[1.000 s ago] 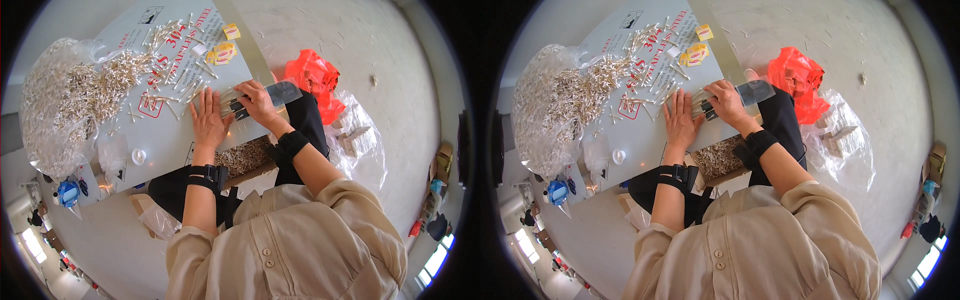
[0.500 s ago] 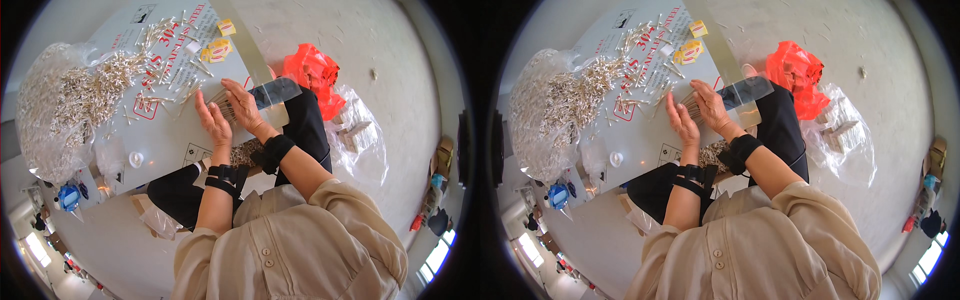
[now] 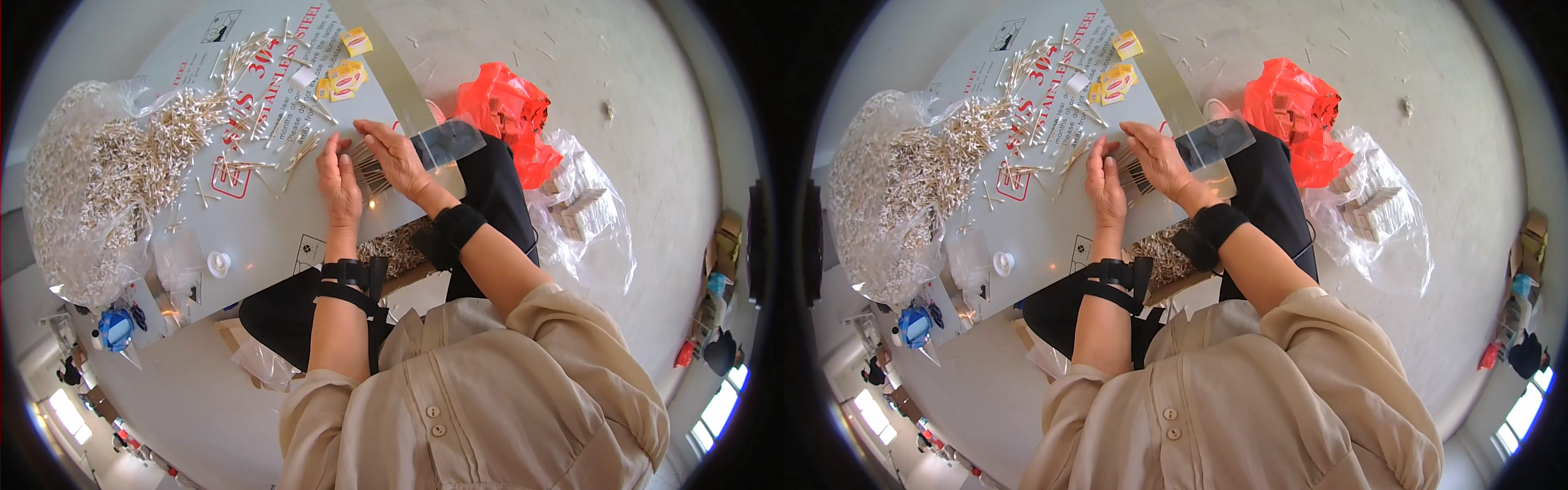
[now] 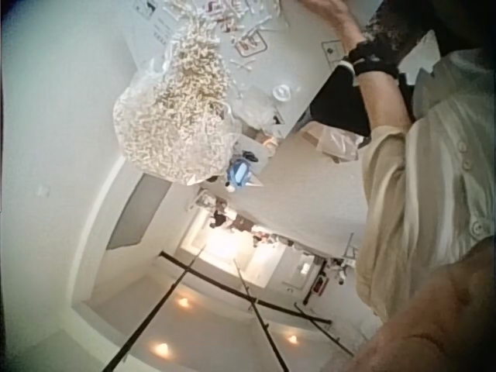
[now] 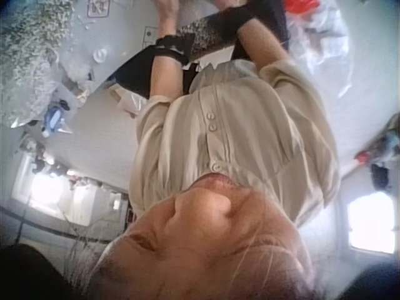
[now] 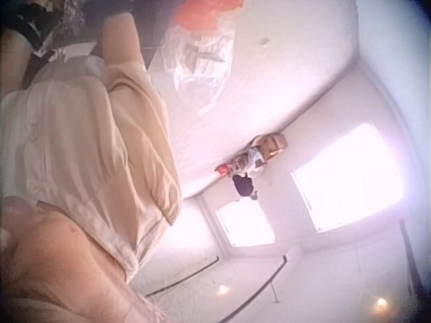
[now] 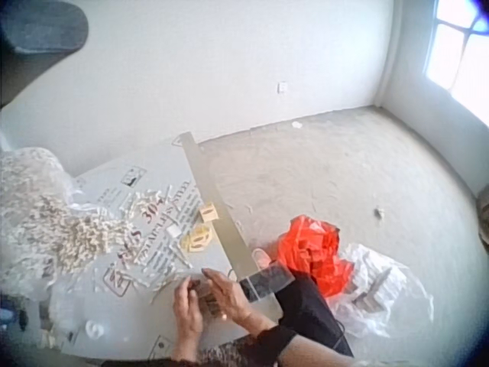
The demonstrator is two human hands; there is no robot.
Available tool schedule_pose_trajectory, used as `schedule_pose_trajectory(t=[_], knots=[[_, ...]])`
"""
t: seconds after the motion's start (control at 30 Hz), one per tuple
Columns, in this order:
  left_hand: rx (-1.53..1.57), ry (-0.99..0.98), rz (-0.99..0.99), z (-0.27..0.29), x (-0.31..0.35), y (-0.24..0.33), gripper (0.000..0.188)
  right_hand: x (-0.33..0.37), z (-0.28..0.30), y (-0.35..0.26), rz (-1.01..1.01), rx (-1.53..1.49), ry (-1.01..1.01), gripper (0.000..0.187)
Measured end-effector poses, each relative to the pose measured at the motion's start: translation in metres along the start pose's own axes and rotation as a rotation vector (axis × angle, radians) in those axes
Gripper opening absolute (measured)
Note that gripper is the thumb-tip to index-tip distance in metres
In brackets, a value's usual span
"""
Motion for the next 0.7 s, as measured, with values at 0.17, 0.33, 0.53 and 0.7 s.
schedule_pose_trajectory(t=[0.17,0.33,0.53,0.7], knots=[[0.066,-0.048,0.023,-0.005,0.024,0.008,0.046,0.029,-0.002,0.007,-0.065,-0.082,0.023,0.034],[0.374,0.286,0.021,-0.002,0.043,-0.001,0.057,0.042,-0.002,0.013,-0.075,-0.393,0.259,0.035],[0.405,0.203,0.02,-0.012,0.027,0.001,0.059,0.043,-0.006,0.017,-0.067,-0.399,0.312,0.04],[0.371,0.278,0.026,-0.006,0.03,-0.003,0.059,0.012,0.013,0.012,-0.047,-0.243,0.186,0.039]])
Point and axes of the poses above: each hand's wrist, its own x-axis away from the middle knuckle, its own z-axis out of the back of the hand, y = z × x, the point moved 5 cm from there along -x, towards the middle knuckle, and after that the axes turned 6 degrees about -y, right-handed, at the moved point
